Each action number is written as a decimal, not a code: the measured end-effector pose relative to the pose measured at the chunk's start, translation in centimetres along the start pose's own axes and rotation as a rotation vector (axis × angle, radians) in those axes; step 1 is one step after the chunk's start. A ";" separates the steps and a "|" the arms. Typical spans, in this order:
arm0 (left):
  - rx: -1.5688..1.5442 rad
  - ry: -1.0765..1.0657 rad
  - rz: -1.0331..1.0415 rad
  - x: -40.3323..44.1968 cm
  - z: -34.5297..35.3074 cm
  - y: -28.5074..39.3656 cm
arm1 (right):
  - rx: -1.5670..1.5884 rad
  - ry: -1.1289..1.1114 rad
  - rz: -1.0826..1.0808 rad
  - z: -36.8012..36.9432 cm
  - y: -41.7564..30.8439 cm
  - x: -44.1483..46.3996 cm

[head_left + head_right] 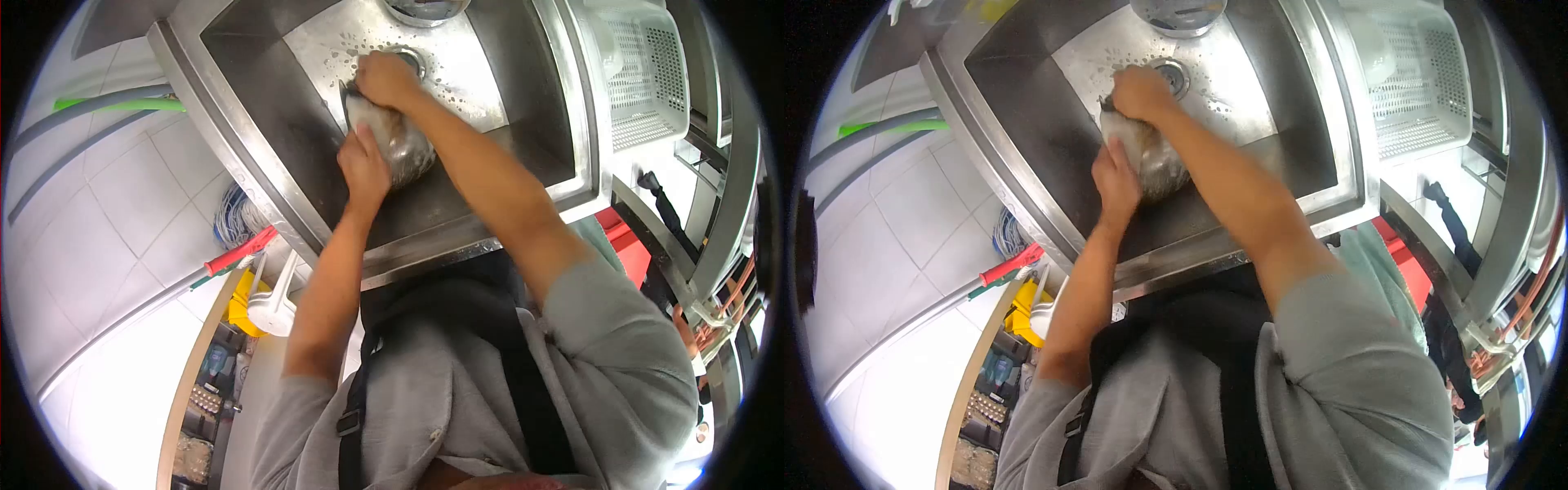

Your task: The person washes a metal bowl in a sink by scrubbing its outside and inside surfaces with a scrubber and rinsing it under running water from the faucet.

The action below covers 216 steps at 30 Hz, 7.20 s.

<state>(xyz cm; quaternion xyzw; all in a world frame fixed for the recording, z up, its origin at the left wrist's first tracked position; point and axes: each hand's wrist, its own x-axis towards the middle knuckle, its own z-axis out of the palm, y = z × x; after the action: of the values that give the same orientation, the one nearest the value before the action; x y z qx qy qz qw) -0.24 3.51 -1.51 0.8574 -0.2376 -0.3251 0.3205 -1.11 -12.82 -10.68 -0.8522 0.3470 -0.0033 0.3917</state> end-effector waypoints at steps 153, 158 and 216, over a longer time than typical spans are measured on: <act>-0.252 0.228 -0.020 2.8 -1.8 3.9 | -0.101 -0.015 -0.277 -9.0 -8.1 -2.9; -1.076 0.412 -0.453 4.4 -2.1 4.3 | 0.039 0.533 -0.291 -8.9 -9.0 -10.8; -1.483 0.068 -0.312 -1.8 -3.8 1.5 | 1.431 -0.212 0.658 -14.2 2.5 -2.6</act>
<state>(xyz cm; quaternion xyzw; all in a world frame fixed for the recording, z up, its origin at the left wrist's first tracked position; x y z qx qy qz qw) 0.96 5.16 2.50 0.4506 0.1772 -0.4144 0.7706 -8.49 -21.81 -1.79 -0.2432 0.4556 -0.0285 0.8558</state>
